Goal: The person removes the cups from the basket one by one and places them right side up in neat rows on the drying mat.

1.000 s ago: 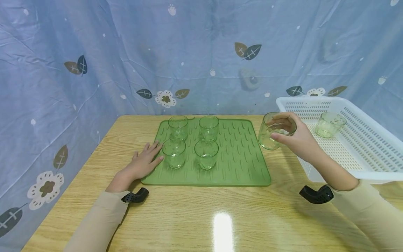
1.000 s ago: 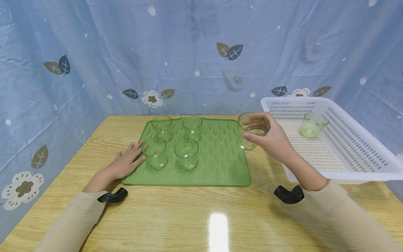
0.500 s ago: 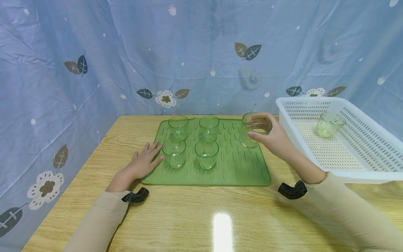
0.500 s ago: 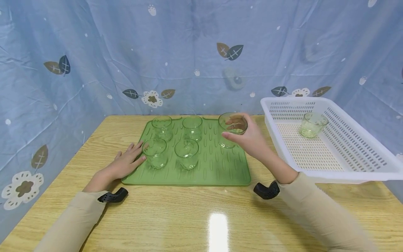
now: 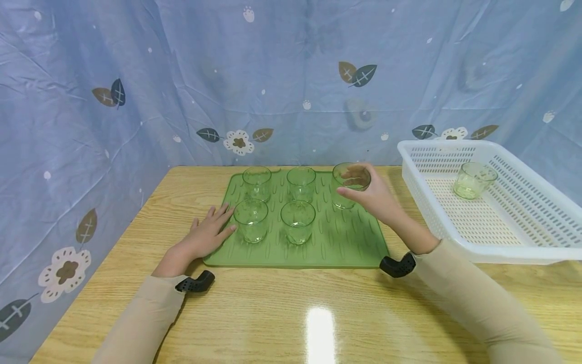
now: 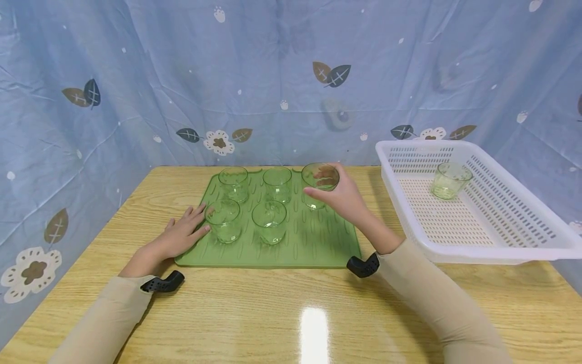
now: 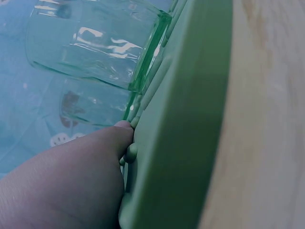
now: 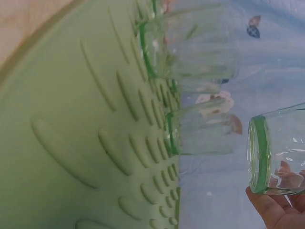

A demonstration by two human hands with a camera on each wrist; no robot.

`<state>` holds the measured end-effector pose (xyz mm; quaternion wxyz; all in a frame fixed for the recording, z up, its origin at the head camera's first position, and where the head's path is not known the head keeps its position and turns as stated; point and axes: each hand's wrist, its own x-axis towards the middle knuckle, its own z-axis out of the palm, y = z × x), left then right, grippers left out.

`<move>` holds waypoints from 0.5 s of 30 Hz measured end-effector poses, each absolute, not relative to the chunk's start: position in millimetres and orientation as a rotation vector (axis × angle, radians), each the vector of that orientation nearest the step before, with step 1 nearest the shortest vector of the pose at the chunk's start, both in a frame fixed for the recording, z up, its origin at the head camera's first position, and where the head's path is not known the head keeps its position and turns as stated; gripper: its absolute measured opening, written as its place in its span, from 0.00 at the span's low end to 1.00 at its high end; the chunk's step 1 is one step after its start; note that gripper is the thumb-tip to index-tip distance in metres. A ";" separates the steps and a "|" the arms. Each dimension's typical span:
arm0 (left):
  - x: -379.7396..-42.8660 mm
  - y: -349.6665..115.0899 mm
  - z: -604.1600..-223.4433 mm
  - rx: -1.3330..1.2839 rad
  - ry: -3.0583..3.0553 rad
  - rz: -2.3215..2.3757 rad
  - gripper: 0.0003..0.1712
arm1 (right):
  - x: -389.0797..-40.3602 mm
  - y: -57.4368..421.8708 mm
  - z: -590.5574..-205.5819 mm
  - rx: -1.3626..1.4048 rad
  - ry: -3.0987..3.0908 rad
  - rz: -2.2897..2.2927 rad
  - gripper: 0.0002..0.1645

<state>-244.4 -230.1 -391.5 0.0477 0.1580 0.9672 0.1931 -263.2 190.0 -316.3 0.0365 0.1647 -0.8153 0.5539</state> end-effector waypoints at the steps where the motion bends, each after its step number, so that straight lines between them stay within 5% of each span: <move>1: -244.6 -229.9 -391.4 0.482 2.951 0.582 0.39 | -266.2 189.2 -318.2 0.504 -2.502 1.705 0.39; 15: -244.5 -231.5 -392.5 0.485 2.955 0.571 0.39 | -293.2 186.8 -332.6 0.405 -2.539 1.709 0.44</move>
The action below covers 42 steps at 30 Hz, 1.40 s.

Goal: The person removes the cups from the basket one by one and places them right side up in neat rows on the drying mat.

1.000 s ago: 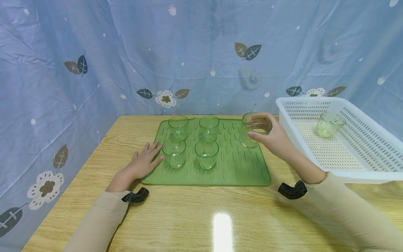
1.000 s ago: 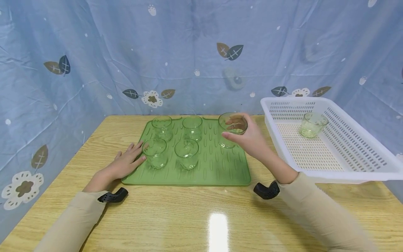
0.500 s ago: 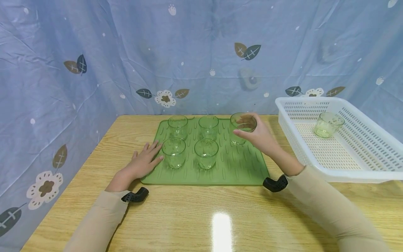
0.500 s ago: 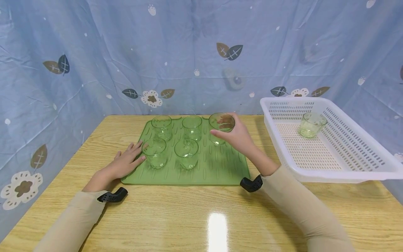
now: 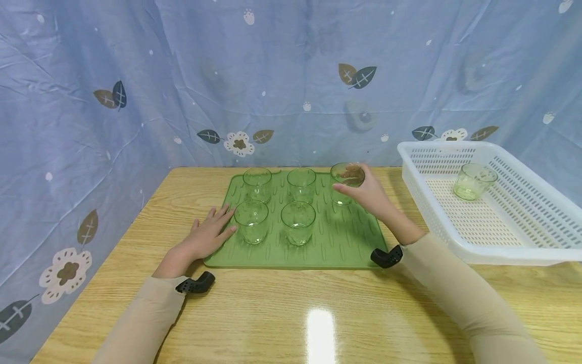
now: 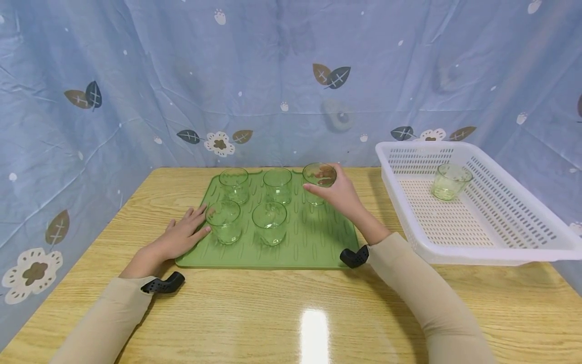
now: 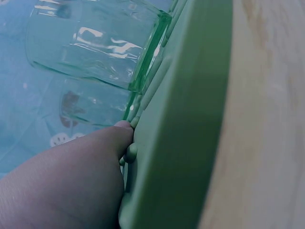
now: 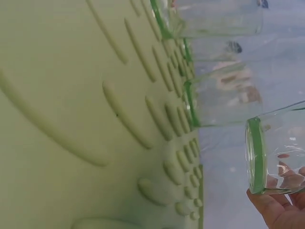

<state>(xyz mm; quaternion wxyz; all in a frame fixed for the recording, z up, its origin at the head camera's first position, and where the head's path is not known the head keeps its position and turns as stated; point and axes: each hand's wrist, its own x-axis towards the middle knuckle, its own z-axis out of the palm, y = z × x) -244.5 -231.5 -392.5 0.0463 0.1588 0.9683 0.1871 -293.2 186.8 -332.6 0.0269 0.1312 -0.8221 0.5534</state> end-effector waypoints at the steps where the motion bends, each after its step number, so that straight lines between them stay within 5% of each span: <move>1: -244.6 -231.6 -393.0 0.481 2.953 0.573 0.39 | -294.9 186.7 -333.8 0.400 -2.544 1.711 0.45; 12: -245.5 -232.5 -394.0 0.474 2.952 0.562 0.40 | -309.9 190.0 -346.0 0.369 -2.608 1.762 0.53; 42: -245.1 -232.0 -392.3 0.474 2.948 0.570 0.39 | -325.5 200.5 -354.2 0.412 -2.696 1.863 0.56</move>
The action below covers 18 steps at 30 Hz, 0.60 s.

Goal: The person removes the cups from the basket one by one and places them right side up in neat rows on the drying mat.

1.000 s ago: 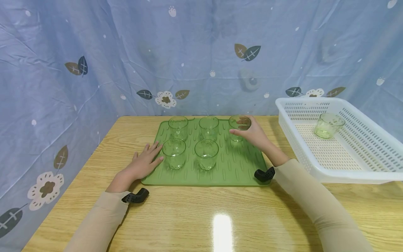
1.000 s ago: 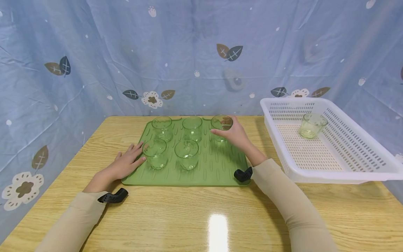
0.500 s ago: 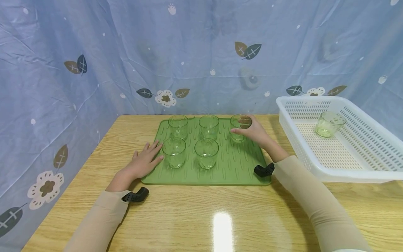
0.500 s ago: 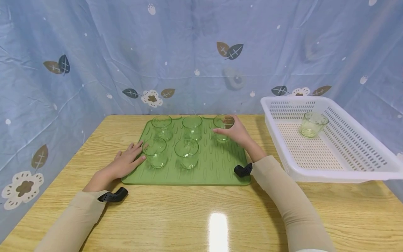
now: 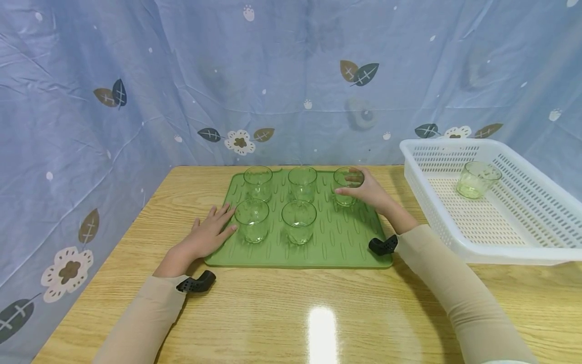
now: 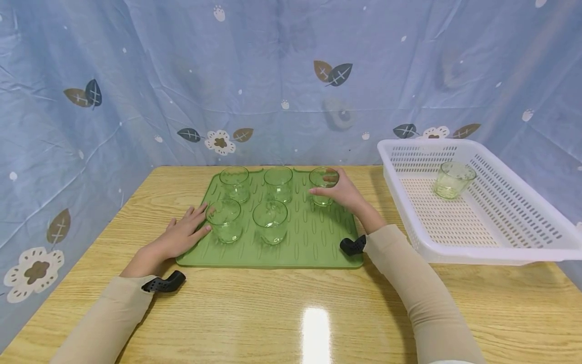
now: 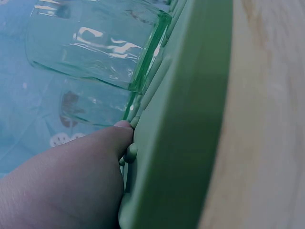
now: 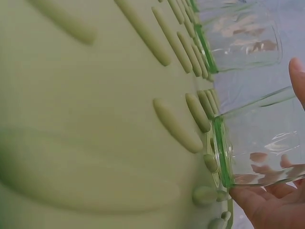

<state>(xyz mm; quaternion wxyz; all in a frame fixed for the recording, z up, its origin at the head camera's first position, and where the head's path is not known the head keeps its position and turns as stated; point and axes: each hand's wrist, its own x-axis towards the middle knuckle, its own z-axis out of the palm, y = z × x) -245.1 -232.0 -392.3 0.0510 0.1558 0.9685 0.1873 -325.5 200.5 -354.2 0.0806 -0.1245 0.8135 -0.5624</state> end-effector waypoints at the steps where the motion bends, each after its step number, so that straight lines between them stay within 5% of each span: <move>1: -245.2 -232.3 -392.8 0.475 2.948 0.571 0.39 | -325.0 200.5 -354.1 -0.370 2.434 -1.678 0.56; 18: -245.5 -232.6 -393.6 0.483 2.948 0.582 0.39 | -322.4 212.5 -358.0 -0.368 2.416 -1.750 0.56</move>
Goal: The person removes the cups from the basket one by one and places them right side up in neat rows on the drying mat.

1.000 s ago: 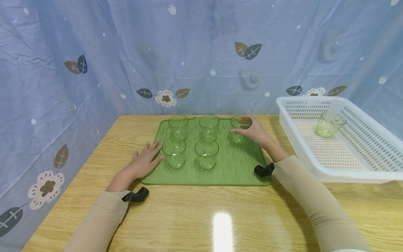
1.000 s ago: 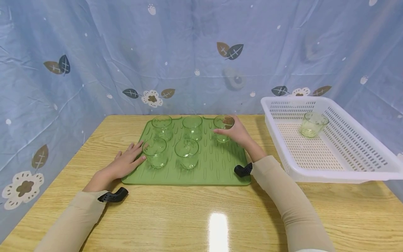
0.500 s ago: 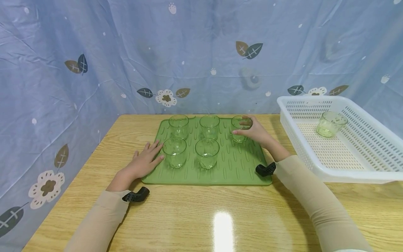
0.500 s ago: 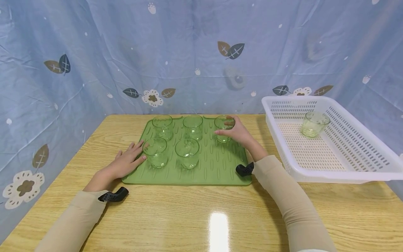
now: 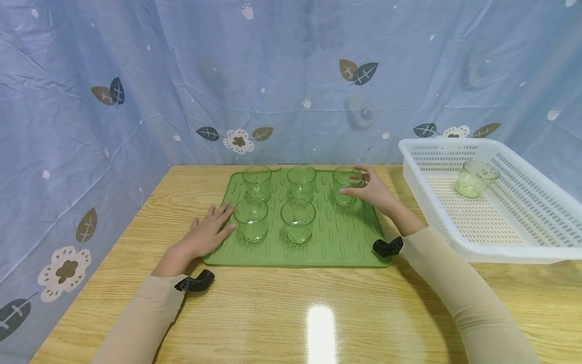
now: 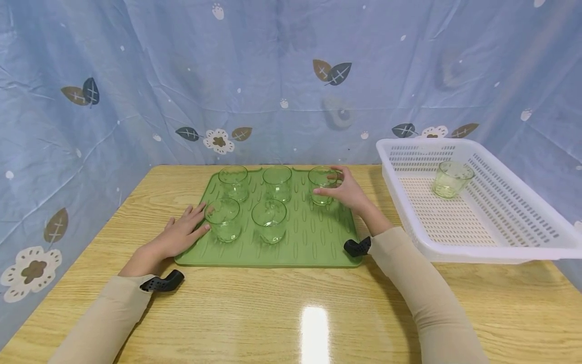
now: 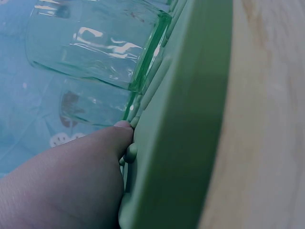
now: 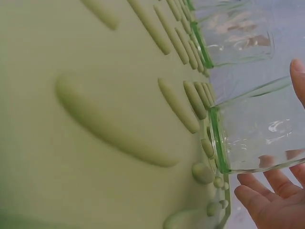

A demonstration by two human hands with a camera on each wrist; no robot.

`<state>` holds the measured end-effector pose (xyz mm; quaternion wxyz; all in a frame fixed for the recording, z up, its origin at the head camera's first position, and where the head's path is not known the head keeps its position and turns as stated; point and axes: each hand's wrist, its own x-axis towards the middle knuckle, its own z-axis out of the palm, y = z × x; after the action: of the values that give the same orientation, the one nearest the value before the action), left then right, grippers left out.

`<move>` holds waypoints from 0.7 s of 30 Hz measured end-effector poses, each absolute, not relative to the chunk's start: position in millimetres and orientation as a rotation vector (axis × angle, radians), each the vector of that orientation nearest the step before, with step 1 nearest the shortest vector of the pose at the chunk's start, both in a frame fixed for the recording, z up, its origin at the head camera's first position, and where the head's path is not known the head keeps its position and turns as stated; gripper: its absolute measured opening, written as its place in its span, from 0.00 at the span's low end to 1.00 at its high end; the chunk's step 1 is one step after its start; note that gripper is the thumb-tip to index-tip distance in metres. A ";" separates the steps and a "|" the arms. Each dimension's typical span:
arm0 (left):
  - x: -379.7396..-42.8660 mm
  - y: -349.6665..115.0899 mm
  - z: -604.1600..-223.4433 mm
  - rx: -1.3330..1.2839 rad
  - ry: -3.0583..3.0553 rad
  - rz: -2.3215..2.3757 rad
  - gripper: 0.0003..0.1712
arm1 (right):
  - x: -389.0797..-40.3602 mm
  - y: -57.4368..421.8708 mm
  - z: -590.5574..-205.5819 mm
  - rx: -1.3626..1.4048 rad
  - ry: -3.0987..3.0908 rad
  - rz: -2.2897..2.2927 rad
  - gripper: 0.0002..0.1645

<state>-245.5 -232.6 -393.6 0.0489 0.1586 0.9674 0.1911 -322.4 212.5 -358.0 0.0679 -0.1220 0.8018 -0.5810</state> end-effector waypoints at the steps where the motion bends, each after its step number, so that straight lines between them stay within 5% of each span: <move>1: -245.6 -232.9 -393.5 0.482 2.948 0.583 0.39 | -321.7 212.6 -358.0 -0.362 2.416 -1.762 0.56; 15: -245.2 -233.2 -392.6 0.483 2.949 0.572 0.39 | -311.1 223.8 -347.4 -0.202 2.575 -2.051 0.43; 21: -245.4 -233.0 -392.8 0.486 2.945 0.578 0.39 | -303.4 222.8 -344.0 -0.201 2.541 -2.388 0.21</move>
<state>-245.4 -233.0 -392.8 0.0506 0.1596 0.9674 0.1900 -303.4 222.8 -344.0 -0.1747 -0.0566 0.7164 -0.6731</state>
